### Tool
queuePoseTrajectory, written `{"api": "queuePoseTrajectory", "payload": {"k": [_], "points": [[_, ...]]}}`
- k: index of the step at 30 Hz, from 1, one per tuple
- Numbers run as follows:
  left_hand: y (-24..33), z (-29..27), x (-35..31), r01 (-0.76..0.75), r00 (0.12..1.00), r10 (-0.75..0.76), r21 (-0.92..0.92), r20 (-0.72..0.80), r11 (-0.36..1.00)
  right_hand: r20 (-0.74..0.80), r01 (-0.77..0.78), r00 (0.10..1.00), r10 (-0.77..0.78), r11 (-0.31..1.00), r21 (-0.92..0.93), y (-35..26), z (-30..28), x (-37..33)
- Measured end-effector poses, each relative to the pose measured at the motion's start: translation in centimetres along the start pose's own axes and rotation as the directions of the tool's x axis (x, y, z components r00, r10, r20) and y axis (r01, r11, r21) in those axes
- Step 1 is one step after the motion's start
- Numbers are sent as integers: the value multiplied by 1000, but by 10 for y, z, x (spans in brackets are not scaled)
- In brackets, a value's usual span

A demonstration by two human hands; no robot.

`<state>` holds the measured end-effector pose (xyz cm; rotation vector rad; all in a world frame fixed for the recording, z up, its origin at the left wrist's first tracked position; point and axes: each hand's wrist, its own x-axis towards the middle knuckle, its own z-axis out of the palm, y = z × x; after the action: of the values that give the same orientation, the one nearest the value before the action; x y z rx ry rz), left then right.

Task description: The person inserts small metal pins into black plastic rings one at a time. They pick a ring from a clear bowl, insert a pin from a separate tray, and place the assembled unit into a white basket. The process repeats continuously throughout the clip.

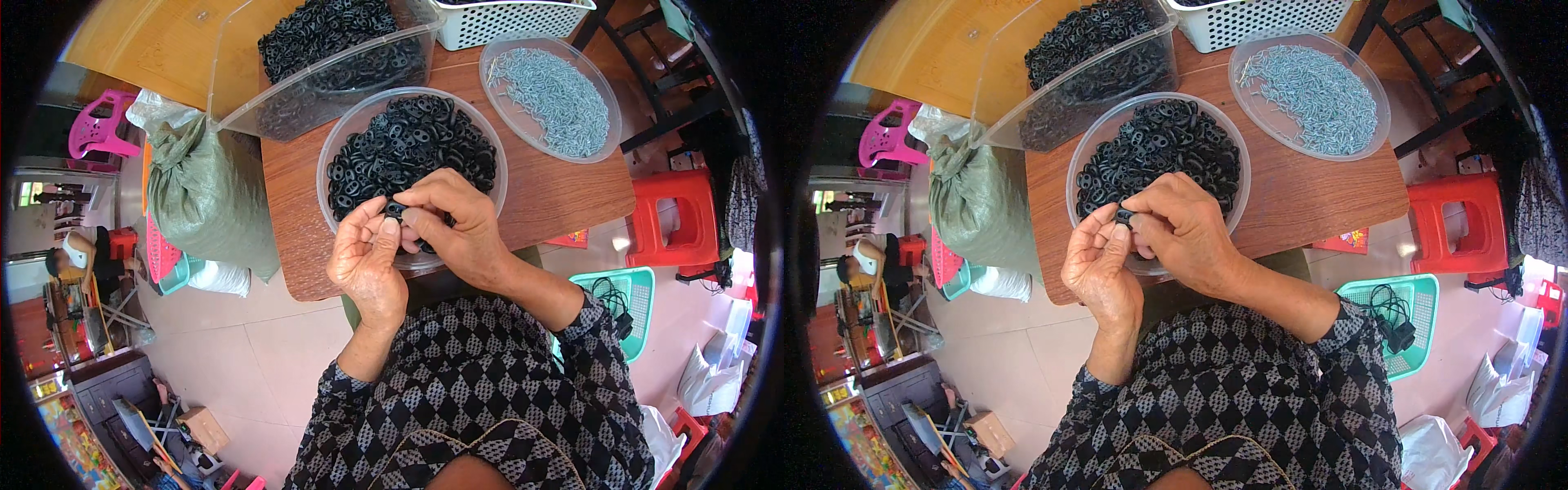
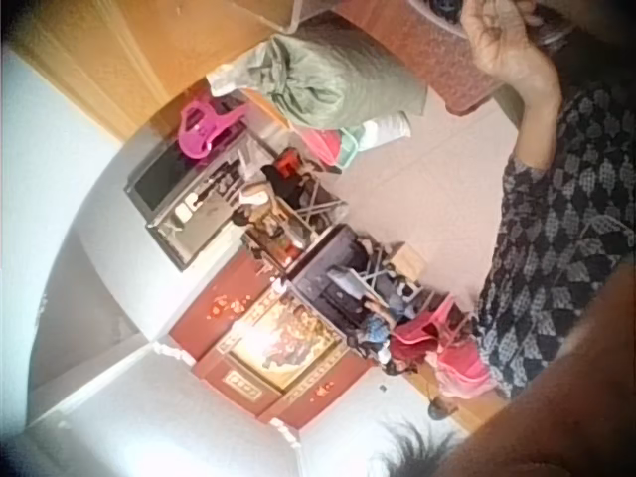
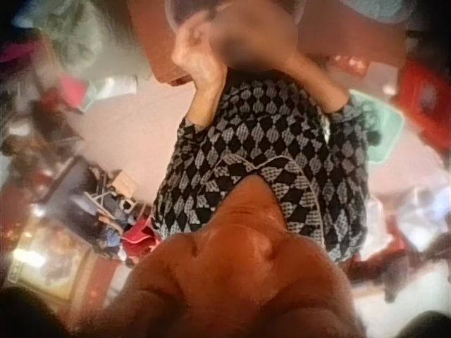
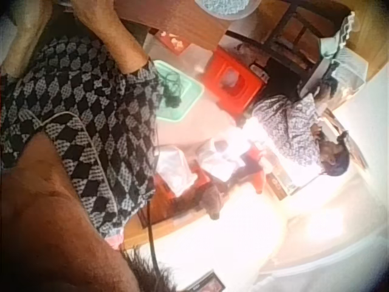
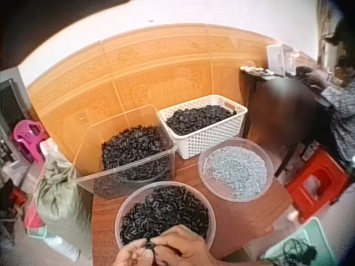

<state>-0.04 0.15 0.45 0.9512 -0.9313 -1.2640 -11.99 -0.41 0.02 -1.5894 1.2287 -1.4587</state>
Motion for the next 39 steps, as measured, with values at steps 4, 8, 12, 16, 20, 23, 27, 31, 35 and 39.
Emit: {"api": "queuePoseTrajectory", "payload": {"k": [4, 8, 12, 16, 20, 23, 27, 31, 35, 39], "points": [[-1, -1, 2, 25, 998, -27, -49, -57, 998, 1, 158, 987, -160, 976, -151, 1, 2, -1], [1, 3, 3, 59, 995, -66, -98, -71, 993, -24, 288, 951, -309, 910, -297, 1, 4, 0], [5, 6, 2, 64, 994, -71, -89, -78, 994, -53, 335, 926, -374, 877, -344, 2, 4, 1], [0, 4, 3, 67, 993, -73, -68, -94, 995, -41, 351, 919, -391, 863, -363, 5, 3, 1], [-2, 2, 5, 64, 997, -63, 24, -53, 998, -25, 358, 920, -391, 864, -354, 8, 1, 1], [-1, -1, 4, 67, 997, -65, 42, -32, 997, -17, 355, 924, -383, 872, -336, 9, 0, 0], [-2, -2, 2, 64, 998, -63, 53, -22, 997, -22, 362, 920, -391, 872, -329, 10, 1, 0], [-1, 0, 3, 74, 997, -73, 56, -19, 996, 2, 379, 917, -400, 867, -325, 12, -1, 0], [-2, 0, 3, 45, 999, -44, 77, -9, 996, 7, 401, 908, -419, 863, -306, 13, -1, 1], [-5, -1, 2, 22, 1000, -21, 56, -5, 998, 21, 425, 898, -439, 856, -294, 12, -2, 2]]}}
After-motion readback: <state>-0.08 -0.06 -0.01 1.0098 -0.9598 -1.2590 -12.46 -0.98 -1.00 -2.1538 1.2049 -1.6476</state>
